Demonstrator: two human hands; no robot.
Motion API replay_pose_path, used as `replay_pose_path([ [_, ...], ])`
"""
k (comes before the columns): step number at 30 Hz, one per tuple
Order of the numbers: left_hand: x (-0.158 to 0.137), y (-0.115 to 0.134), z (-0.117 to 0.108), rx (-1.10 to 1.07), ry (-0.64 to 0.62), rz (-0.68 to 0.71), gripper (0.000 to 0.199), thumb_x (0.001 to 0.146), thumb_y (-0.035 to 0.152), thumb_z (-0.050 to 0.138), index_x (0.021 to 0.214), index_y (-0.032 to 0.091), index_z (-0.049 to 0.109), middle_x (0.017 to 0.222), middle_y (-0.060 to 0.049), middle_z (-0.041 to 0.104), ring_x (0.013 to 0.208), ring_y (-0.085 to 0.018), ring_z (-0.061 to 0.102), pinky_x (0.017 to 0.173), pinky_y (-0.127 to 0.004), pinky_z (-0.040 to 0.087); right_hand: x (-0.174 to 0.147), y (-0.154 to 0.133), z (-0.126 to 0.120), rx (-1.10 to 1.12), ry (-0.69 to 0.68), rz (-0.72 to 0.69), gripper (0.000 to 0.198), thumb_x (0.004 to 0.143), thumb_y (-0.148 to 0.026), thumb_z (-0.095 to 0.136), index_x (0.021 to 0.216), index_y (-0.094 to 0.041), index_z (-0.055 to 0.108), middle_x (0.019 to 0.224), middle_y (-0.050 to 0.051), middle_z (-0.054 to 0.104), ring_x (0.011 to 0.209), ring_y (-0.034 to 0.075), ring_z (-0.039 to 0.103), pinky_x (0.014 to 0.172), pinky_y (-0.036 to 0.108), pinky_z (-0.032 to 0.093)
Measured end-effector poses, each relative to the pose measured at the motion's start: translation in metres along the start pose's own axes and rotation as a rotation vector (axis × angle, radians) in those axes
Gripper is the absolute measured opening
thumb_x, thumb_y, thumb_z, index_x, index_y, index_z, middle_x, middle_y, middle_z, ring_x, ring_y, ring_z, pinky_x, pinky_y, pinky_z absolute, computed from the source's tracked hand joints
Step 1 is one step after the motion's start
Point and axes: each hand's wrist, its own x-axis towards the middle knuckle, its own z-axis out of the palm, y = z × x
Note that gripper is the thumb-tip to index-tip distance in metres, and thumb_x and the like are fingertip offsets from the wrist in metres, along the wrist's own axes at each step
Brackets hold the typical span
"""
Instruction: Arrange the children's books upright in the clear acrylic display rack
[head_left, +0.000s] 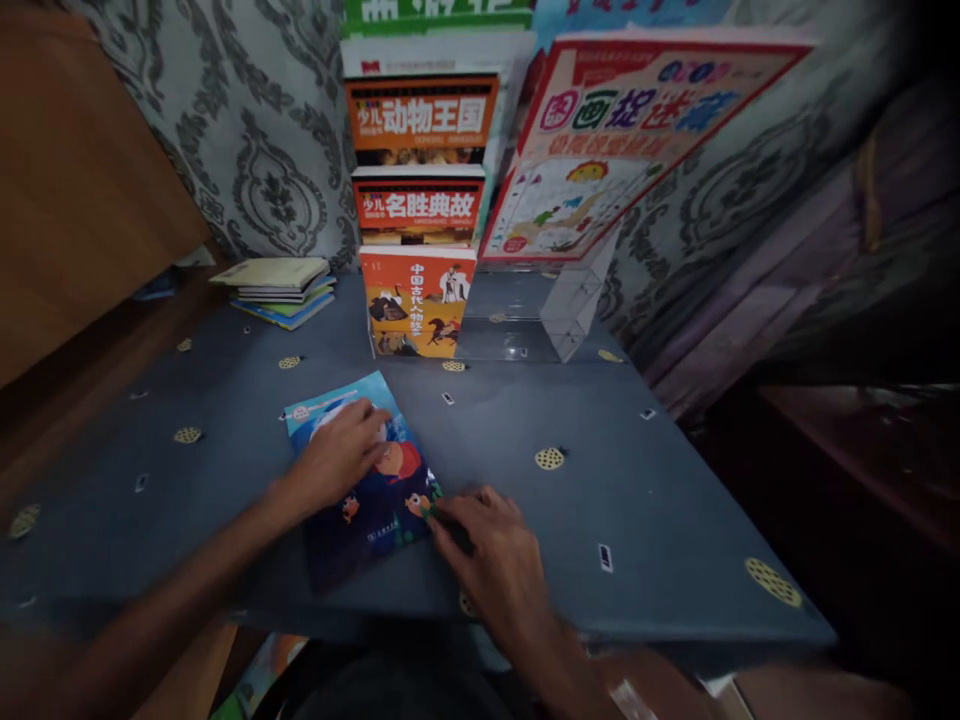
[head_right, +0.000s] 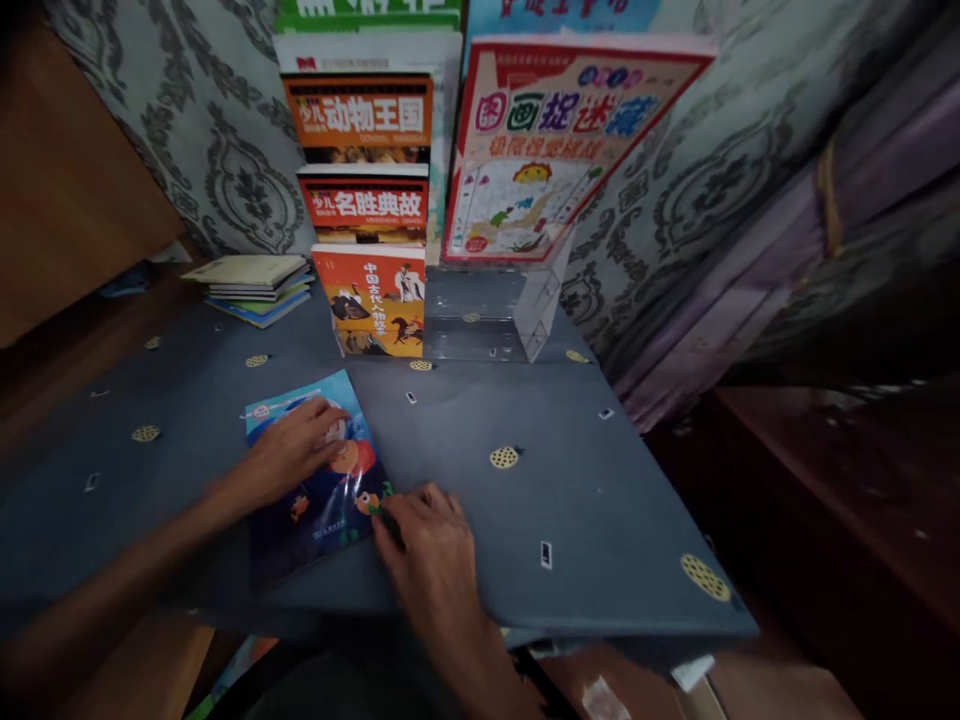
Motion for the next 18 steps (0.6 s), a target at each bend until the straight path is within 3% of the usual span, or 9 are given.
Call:
replay_pose_path([
  [4,0.010,-0.052,-0.013,0.174,0.067,-0.244,0.041,0.096,0.040,0.050,0.128,0.016,0.059,0.125,-0.017,0.058,0.117,-0.033,0.055,0.099,-0.050,0.046,0.013,-0.005,-0.002,-0.084,-0.061,-0.060,0.015,0.097,-0.019,0.063,0.086,-0.025,0.073,0.080,0.000,0.075,0.079,0.019,0.063,0.073,0.030,0.040],
  [8,-0.006,-0.086,-0.014,0.026,0.154,-0.372,0.056,0.094,0.046,0.047,0.136,0.010,0.053,0.132,-0.021,0.052,0.123,-0.037,0.054,0.104,-0.054,0.044,0.026,-0.008,-0.005,-0.183,-0.167,-0.132,0.017,0.098,-0.018,0.061,0.084,-0.023,0.070,0.078,0.002,0.074,0.078,0.019,0.064,0.066,0.028,0.037],
  [11,-0.030,-0.092,-0.008,-0.245,0.302,-0.413,0.062,0.091,0.048,0.050,0.141,0.011,0.046,0.143,-0.023,0.046,0.134,-0.037,0.048,0.110,-0.053,0.041,0.031,-0.008,-0.005,-0.220,-0.191,-0.157,0.013,0.097,-0.017,0.063,0.088,-0.022,0.070,0.081,0.003,0.074,0.079,0.019,0.066,0.062,0.027,0.035],
  [14,-0.048,-0.086,-0.001,-0.649,0.444,-0.506,0.058,0.092,0.047,0.053,0.142,0.019,0.044,0.148,-0.019,0.046,0.143,-0.034,0.042,0.113,-0.049,0.041,0.028,-0.003,0.000,-0.208,-0.147,-0.187,0.015,0.097,-0.016,0.060,0.088,-0.022,0.070,0.080,0.003,0.073,0.079,0.019,0.066,0.062,0.027,0.037],
  [18,-0.055,-0.073,-0.005,-1.111,0.562,-0.645,0.046,0.090,0.030,0.057,0.135,0.024,0.049,0.151,-0.015,0.049,0.144,-0.029,0.044,0.106,-0.041,0.051,0.024,0.004,0.007,-0.160,-0.095,-0.208,0.020,0.100,-0.016,0.055,0.091,-0.022,0.072,0.081,0.003,0.073,0.077,0.019,0.064,0.064,0.028,0.041],
])
